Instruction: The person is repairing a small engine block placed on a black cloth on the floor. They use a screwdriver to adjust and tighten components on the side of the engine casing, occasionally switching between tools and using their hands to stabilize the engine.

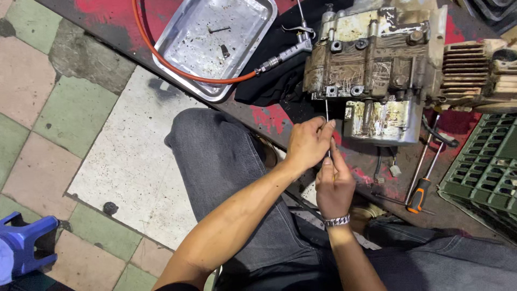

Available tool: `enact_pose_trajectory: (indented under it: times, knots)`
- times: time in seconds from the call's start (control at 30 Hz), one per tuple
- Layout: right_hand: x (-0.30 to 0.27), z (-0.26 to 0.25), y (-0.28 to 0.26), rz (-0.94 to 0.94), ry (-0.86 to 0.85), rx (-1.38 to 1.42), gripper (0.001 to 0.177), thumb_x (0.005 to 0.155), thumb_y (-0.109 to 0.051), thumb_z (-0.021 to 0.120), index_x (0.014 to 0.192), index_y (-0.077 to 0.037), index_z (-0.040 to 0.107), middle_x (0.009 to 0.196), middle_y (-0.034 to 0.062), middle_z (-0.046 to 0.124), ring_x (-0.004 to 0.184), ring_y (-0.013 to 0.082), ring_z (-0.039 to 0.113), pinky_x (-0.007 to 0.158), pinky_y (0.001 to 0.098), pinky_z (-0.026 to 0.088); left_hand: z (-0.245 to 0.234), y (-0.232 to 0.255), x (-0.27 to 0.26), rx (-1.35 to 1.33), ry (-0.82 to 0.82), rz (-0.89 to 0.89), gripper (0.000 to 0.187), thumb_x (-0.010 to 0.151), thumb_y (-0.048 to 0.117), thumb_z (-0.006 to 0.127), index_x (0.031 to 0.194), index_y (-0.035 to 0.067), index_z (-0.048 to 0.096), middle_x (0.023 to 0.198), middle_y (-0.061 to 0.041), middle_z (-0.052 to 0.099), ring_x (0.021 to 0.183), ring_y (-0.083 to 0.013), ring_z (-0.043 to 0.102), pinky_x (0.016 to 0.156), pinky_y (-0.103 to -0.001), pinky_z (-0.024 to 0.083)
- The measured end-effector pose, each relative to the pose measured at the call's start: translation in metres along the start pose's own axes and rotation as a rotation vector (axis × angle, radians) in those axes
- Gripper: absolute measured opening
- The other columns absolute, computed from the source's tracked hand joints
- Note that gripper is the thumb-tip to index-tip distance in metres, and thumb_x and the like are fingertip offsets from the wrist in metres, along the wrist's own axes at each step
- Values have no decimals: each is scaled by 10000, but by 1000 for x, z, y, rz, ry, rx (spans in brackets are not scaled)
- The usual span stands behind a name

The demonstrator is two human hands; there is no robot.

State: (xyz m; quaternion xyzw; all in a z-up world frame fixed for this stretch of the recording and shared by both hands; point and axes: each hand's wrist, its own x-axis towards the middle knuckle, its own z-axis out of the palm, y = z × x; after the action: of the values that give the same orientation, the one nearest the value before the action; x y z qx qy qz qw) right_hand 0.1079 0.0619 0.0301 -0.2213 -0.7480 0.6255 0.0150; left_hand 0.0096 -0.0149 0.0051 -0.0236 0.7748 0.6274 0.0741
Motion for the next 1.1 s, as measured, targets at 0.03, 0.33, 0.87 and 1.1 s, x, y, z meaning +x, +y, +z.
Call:
enact_pose_trajectory:
  times: [0.03,0.33,0.87,1.1]
  knots:
    - [1,2,1,-7,12,-38,463,1060,-94,493,1515,-15,510,675,-69,453,544,6,382,471,210,324,-2,1,1,14,16,4,400,981,339,629,724,33,647,599,-166,633,556,-353,656,547,-466,482]
    - [-1,2,-12,-332,-13,-380,388,1070,-92,510,1411,87,561,1367,229,666,1256,235,644,1031,327,490,-11,6,-3,-92,-17,-79,368,993,303,577,745,45,658,614,-104,707,581,-274,724,587,-405,550]
    - [-6,27,-32,-140,31,-303,438,1073,-77,472,1495,26,522,750,-27,567,601,21,441,504,236,375,-19,11,7,-86,-9,-74,394,975,319,606,694,47,649,561,-106,654,495,-262,653,520,-412,486]
    - [-6,33,-37,49,9,37,470,1063,-92,464,1526,-18,487,618,-79,426,492,10,349,427,217,318,-22,14,9,-59,20,-61,374,963,313,626,700,48,653,553,-93,639,477,-248,620,505,-406,462]
